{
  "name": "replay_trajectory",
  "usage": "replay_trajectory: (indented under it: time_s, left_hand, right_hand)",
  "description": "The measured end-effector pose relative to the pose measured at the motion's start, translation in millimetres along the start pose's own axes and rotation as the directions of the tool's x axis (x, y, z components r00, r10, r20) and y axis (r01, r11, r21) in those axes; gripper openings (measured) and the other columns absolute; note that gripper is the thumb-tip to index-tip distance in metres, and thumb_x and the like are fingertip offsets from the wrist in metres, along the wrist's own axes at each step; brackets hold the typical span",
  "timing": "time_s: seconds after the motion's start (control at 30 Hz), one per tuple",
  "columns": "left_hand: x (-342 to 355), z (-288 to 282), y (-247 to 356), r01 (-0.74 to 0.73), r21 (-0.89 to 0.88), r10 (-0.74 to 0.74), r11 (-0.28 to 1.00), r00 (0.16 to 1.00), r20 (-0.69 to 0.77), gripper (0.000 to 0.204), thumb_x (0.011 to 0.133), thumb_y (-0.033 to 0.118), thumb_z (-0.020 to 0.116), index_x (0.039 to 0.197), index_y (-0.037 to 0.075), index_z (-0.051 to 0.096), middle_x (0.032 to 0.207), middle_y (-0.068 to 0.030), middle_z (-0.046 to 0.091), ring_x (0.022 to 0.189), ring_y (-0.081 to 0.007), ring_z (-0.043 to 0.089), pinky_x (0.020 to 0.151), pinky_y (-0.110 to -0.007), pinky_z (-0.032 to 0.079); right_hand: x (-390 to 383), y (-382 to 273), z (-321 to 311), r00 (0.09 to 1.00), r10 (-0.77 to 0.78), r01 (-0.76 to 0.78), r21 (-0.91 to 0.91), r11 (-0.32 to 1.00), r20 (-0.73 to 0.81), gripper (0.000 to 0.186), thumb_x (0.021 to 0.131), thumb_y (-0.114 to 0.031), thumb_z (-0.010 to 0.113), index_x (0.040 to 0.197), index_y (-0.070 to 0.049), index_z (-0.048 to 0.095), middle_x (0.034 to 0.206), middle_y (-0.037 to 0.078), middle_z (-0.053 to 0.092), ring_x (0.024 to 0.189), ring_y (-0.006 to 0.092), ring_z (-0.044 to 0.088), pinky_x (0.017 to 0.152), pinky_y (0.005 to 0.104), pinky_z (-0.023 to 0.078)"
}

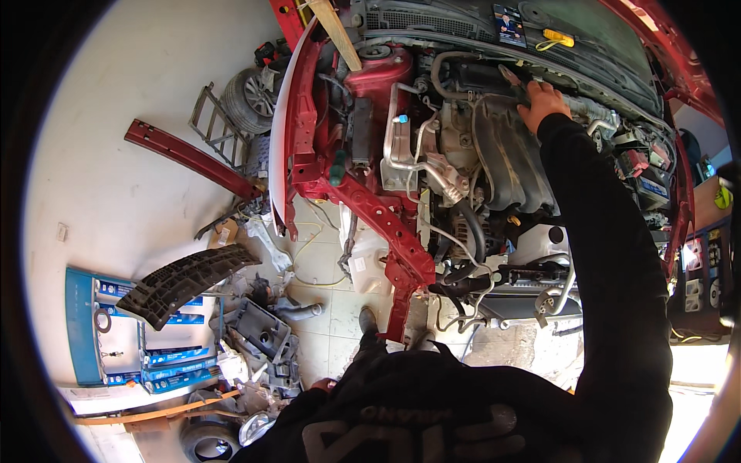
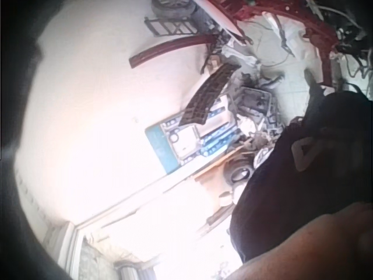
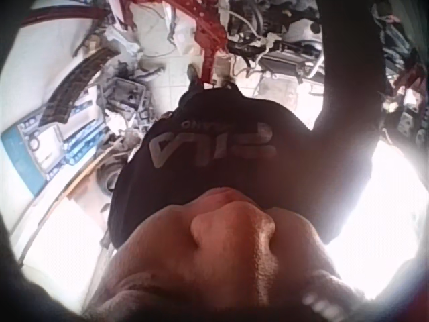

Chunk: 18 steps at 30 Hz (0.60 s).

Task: The person installs a metal pipe into the engine bay of a red car, aligns it with surrounding components, and secures it with a wrench. The person also handles a radiator and other engine parts during the process.

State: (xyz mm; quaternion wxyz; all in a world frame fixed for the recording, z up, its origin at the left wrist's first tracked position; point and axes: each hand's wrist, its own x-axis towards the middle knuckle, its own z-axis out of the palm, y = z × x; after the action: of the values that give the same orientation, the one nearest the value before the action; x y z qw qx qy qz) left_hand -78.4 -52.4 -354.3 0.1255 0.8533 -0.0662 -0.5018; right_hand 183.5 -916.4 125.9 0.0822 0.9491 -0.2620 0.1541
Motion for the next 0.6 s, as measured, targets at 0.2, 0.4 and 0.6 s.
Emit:
replay_trajectory:
  time_s: [0.2, 0.4, 0.6]
  left_hand:
    - [-0.5, -63.8, 80.1, -0.048, -0.114, 0.041, 0.992, 0.997, -0.065, 0.054, 0.096, 0.052, 0.072, 0.134, 0.014, 0.074, 0.127, -0.0179, 0.078, 0.121, -0.034, 0.073, 0.105, -0.044, 0.057]
    - [1.6, -86.4, 94.0, -0.05, -0.11, 0.046, 0.993, 0.998, -0.039, 0.055, 0.094, 0.047, 0.071, 0.134, 0.009, 0.073, 0.133, -0.0178, 0.075, 0.126, -0.0339, 0.071, 0.109, -0.043, 0.055]
    - [0.5, -82.7, 68.0, 0.042, 0.02, -0.042, 0.999, 0.999, -0.015, 0.054, 0.09, 0.047, 0.07, 0.129, 0.011, 0.076, 0.131, -0.0174, 0.076, 0.127, -0.0353, 0.07, 0.11, -0.045, 0.054]
  right_hand:
    - [-22.0, -8.2, -10.9, 0.999, -0.03, 0.028, -0.058, 0.998, -0.042, 0.066, 0.093, -0.037, 0.078, 0.151, -0.015, 0.055, 0.156, 0.013, 0.053, 0.143, 0.0396, 0.051, 0.11, 0.0571, 0.051]
    - [-62.8, -10.2, -45.2, 0.981, -0.161, 0.152, -0.087, 0.985, -0.107, 0.062, 0.092, -0.034, 0.079, 0.146, -0.014, 0.056, 0.153, 0.012, 0.054, 0.141, 0.0387, 0.052, 0.108, 0.0576, 0.05]
    - [-88.8, -16.0, -24.8, 0.979, 0.043, -0.017, -0.127, 0.992, 0.201, 0.06, 0.096, -0.035, 0.077, 0.146, -0.015, 0.052, 0.147, 0.016, 0.054, 0.14, 0.0424, 0.053, 0.107, 0.0583, 0.052]
